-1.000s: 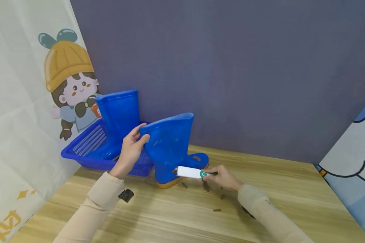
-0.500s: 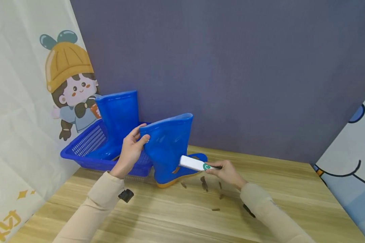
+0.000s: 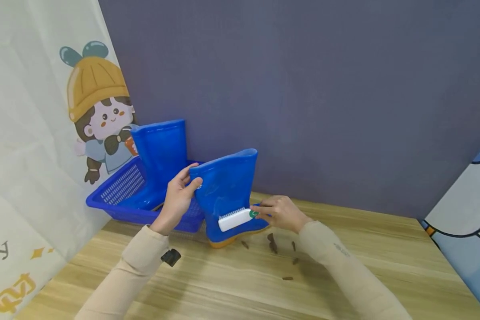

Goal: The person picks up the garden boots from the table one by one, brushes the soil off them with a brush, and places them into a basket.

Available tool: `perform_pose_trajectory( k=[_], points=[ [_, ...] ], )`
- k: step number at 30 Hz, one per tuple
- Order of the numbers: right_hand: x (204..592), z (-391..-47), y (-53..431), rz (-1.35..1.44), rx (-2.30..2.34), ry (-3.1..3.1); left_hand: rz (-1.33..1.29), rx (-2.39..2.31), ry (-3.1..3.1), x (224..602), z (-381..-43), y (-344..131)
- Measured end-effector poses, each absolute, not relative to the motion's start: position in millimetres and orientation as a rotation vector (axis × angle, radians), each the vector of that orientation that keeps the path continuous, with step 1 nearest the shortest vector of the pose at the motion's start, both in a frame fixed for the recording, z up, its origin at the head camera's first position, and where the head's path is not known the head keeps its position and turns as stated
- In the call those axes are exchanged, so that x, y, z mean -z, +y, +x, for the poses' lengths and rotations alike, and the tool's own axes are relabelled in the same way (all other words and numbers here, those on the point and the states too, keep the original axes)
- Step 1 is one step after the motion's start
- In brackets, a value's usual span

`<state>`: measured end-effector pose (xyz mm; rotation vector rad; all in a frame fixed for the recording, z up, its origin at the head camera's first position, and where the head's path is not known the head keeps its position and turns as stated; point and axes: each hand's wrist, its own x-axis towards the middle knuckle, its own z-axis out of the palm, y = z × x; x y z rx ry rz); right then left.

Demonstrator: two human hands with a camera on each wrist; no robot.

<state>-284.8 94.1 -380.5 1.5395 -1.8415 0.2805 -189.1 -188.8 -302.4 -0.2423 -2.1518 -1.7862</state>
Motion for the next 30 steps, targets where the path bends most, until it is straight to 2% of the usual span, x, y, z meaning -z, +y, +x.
perform_pose_trajectory(
  k=[14, 25, 30],
  points=[
    [412.3, -289.0, 104.9, 1.526, -0.590, -2.105, -0.198, 1.733, -2.211, 301.7, -191.2, -190.3],
    [419.9, -278.9, 115.3, 1.519, -0.655, -2.134, -0.246, 1.776, -2.180, 302.5, -190.0, -191.2],
    [418.1, -270.0, 121.4, 1.495, -0.712, -2.186, -0.172, 1.863, -2.112, 299.7, -189.6, -186.1]
  ],
)
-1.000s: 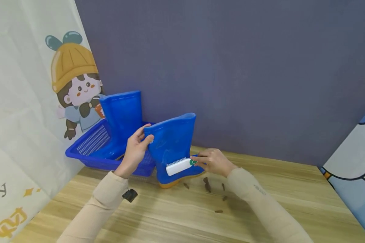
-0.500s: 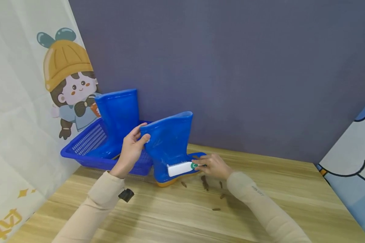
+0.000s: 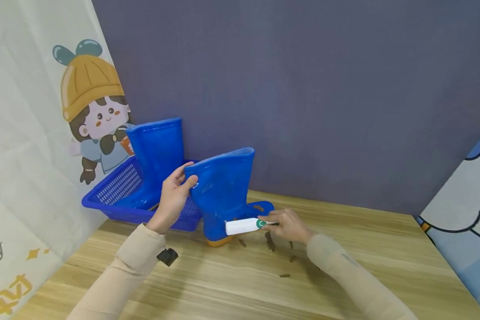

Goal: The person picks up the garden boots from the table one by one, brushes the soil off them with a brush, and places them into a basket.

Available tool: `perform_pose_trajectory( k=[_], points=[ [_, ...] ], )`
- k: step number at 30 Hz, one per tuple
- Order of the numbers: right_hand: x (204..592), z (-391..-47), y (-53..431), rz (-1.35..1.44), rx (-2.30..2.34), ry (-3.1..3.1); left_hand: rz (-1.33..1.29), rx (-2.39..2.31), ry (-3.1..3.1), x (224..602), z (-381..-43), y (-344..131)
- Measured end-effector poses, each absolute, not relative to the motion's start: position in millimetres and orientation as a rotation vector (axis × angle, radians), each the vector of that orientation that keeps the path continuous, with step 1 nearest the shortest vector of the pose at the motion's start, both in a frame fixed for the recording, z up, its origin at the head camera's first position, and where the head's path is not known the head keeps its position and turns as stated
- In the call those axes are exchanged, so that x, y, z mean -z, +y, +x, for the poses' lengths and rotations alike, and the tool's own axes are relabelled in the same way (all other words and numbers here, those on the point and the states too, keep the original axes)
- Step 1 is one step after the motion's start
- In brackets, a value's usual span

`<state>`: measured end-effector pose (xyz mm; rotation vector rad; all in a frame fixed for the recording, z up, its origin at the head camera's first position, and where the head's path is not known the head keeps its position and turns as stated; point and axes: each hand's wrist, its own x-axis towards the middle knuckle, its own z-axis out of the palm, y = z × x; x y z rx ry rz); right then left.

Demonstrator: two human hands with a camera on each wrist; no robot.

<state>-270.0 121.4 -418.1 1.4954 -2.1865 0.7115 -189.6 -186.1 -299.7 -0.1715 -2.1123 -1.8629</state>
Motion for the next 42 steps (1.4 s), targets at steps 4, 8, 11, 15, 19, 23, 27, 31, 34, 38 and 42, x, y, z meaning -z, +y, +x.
perform_pose_trajectory(
  k=[4, 8, 11, 15, 19, 23, 27, 31, 34, 38, 42],
  points=[
    [411.9, -261.4, 130.3, 1.455, -0.688, -2.213, -0.063, 2.051, -1.975, 294.9, -187.0, -170.3],
    [400.6, -253.8, 139.6, 1.390, -0.727, -2.221, -0.042, 2.176, -1.864, 286.5, -184.2, -148.8],
    [392.0, -249.7, 144.4, 1.332, -0.776, -2.225, -0.043, 2.215, -1.785, 281.4, -184.3, -142.3],
    [384.2, -243.8, 148.0, 1.301, -0.859, -2.224, 0.022, 2.231, -1.672, 284.3, -180.8, -156.1],
    [380.8, -238.4, 147.7, 1.264, -0.987, -2.256, 0.101, 2.195, -1.651, 294.8, -171.3, -181.2],
    [381.8, -236.2, 140.7, 1.178, -1.187, -2.355, 0.102, 2.140, -1.690, 301.8, -167.2, -198.5],
    [382.1, -232.2, 122.6, 1.083, -1.433, -2.389, 0.053, 2.072, -1.735, 303.0, -174.2, -205.9],
    [379.5, -225.7, 97.1, 0.990, -1.653, -2.372, 0.093, 2.012, -1.785, 303.9, -182.7, -215.7],
    [390.1, -231.8, 81.0, 0.895, -1.759, -2.401, 0.149, 2.002, -1.821, 306.6, -184.5, -224.6],
    [411.6, -242.6, 67.0, 0.783, -1.776, -2.447, 0.172, 2.003, -1.859, 311.0, -184.2, -231.6],
    [424.9, -239.4, 59.8, 0.763, -1.693, -2.507, 0.190, 2.013, -1.876, 313.8, -183.9, -234.2]
  ],
)
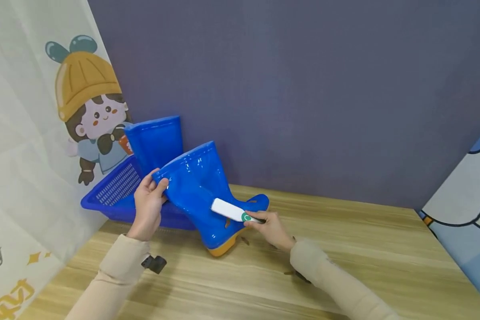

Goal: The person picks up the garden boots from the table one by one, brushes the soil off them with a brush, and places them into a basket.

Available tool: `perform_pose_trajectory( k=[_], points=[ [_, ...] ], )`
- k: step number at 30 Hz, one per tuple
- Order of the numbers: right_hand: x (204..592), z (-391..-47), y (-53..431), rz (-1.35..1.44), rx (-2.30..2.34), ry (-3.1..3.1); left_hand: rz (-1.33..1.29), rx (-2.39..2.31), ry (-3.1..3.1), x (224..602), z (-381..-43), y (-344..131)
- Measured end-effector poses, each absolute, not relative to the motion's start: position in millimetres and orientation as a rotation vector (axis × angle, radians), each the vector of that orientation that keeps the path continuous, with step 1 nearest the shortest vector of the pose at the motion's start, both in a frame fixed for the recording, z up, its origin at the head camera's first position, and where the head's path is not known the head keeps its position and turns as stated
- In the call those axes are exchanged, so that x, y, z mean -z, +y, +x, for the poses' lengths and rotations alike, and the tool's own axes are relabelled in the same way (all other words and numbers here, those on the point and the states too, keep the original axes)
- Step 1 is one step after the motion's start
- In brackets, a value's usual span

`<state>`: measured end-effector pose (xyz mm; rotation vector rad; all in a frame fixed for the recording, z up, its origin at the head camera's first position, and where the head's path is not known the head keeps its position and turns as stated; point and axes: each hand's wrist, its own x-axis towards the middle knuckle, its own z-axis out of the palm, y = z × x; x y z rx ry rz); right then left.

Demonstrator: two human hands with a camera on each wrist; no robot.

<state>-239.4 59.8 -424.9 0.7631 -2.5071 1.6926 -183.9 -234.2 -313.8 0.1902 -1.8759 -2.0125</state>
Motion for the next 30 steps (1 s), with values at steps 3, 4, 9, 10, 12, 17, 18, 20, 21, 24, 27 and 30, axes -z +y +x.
perform_pose_trajectory(
  k=[3, 4, 9, 10, 12, 17, 18, 20, 21, 24, 27, 30],
  points=[
    [427.1, -233.7, 59.0, 0.781, -1.634, -2.536, 0.220, 2.037, -1.861, 314.0, -183.8, -235.4],
    [425.9, -231.7, 59.3, 0.790, -1.625, -2.541, 0.227, 2.039, -1.858, 313.8, -183.9, -236.2],
    [420.3, -229.2, 65.8, 0.804, -1.531, -2.600, 0.232, 2.046, -1.848, 311.5, -185.4, -239.3],
    [420.3, -228.8, 68.4, 0.790, -1.507, -2.620, 0.230, 2.045, -1.848, 310.9, -186.0, -239.3],
    [421.0, -228.0, 72.9, 0.767, -1.495, -2.637, 0.237, 2.048, -1.847, 310.1, -187.2, -239.3],
    [421.1, -224.7, 82.7, 0.768, -1.487, -2.633, 0.251, 2.055, -1.836, 310.2, -188.2, -240.4],
    [420.9, -224.2, 84.8, 0.775, -1.487, -2.637, 0.254, 2.055, -1.834, 310.4, -187.9, -240.8],
    [421.3, -223.2, 89.5, 0.786, -1.514, -2.652, 0.260, 2.052, -1.833, 311.6, -187.1, -241.5],
    [421.3, -222.4, 92.0, 0.781, -1.537, -2.664, 0.266, 2.052, -1.834, 312.4, -186.8, -241.8],
    [423.0, -219.1, 99.3, 0.743, -1.596, -2.680, 0.281, 2.059, -1.837, 315.1, -185.4, -242.5],
    [422.8, -213.9, 103.0, 0.650, -1.643, -2.663, 0.277, 2.064, -1.845, 317.5, -184.7, -242.2],
    [420.1, -209.4, 99.8, 0.578, -1.676, -2.641, 0.256, 2.060, -1.850, 319.0, -185.0, -240.6]
  ],
)
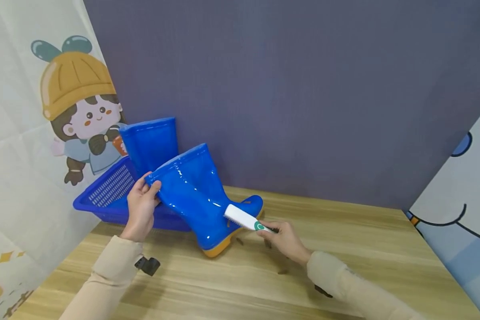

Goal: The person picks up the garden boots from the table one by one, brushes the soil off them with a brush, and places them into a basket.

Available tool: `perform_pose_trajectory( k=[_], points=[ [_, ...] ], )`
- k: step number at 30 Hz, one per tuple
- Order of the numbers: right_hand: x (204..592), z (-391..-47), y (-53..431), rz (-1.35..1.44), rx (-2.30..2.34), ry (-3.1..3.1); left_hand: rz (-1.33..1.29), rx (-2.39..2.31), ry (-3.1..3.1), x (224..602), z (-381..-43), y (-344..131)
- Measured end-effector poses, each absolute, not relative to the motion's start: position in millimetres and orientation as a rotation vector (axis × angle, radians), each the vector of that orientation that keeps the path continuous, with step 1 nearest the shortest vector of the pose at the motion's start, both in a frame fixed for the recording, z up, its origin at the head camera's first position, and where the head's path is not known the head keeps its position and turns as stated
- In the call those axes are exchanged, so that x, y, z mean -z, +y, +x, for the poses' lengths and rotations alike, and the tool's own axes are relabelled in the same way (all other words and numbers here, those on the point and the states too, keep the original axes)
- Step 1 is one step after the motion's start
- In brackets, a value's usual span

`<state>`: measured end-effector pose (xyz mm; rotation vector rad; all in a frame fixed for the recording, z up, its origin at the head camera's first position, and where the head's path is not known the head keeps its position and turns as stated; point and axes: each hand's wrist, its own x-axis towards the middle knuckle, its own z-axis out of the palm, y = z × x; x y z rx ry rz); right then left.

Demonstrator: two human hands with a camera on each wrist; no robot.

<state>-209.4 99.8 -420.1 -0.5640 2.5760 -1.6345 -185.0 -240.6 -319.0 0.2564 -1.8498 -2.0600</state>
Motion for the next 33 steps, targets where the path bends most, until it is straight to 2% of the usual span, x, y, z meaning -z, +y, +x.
perform_pose_trajectory(
  k=[10, 17, 27, 33],
  points=[
    [421.8, -214.8, 78.0, -0.626, 1.606, 2.593, 0.268, 2.069, -1.859, 320.0, -184.3, -240.7],
    [426.7, -216.4, 97.6, -0.643, 1.522, 2.654, 0.264, 2.079, -1.863, 318.1, -183.6, -243.5],
    [422.1, -213.5, 142.6, -0.451, 1.380, 2.810, 0.265, 2.077, -1.871, 315.3, -182.5, -243.4],
    [413.6, -208.6, 138.7, -0.411, 1.438, 2.845, 0.262, 2.087, -1.861, 316.6, -183.2, -241.7]
  ],
)
